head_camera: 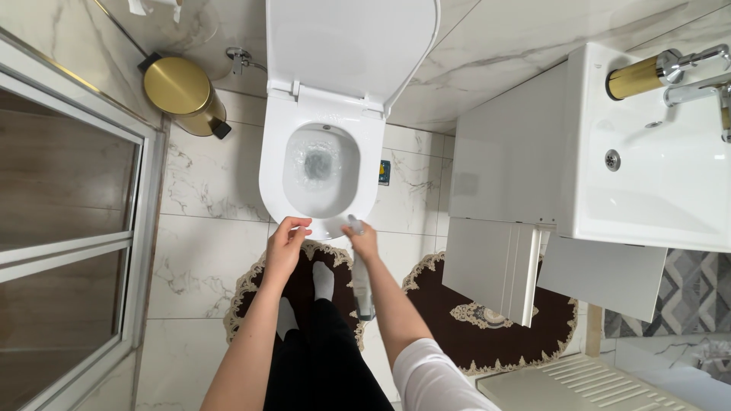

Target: Cleaning the toilet bowl, seat, and lid using spray and paper towels, followed by wiping the flush button.

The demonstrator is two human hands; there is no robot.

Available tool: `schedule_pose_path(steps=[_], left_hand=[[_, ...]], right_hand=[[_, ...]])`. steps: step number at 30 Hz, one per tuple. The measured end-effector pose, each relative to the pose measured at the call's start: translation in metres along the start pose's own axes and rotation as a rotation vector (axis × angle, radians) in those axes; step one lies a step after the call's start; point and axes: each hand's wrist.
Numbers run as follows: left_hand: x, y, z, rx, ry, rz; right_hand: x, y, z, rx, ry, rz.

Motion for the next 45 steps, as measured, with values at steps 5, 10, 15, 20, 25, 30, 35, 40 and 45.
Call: schedule_pose_path(steps=[5,10,15,20,25,30,35,40,45], left_hand=[[-0.001,0.024,0.015,-0.079,-0.067,-0.039],[-0.002,0.037,0.03,-0.123,-0.146,-0.1],[-0.008,0.035,0.035,-0.148,-0.181,-0.068],[-0.008,0.028,0.034,-0.164,-0.173,-0.053],[-0.005,0.011,0.03,-0.132,-0.157,-0.019],[0.005,0.003,0.022,-0.161,-0.14,-0.023],[0.009,-0.006,0.02,-0.135,-0.123,-0.043],[0.013,0.001,0.022,-0.154,-0.131,-0.027],[0.016,0.012,0.024,-0.164,-0.139,-0.051]], right_hand=[[-0.01,0.019,-0.048,-0.065,0.04,0.272],[-0.031,0.095,-0.062,-0.052,-0.016,0.351],[-0.003,0.128,-0.055,-0.197,-0.209,0.378],[0.027,0.135,-0.028,-0.19,-0.22,0.318],[0.018,0.119,0.008,-0.237,-0.396,0.394],[0.035,0.048,0.018,-0.248,-0.231,0.248],[0.007,0.049,-0.009,-0.077,0.012,-0.066],[0.0,0.068,-0.025,0.237,0.207,0.056],[0.011,0.105,-0.03,0.326,-0.003,0.154]])
Point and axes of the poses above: each hand's wrist, its own x-axis towards the middle knuckle, its own z-axis out of the back of the hand, y = z × x, and after that the axes turned 10 degrees about y, right-handed
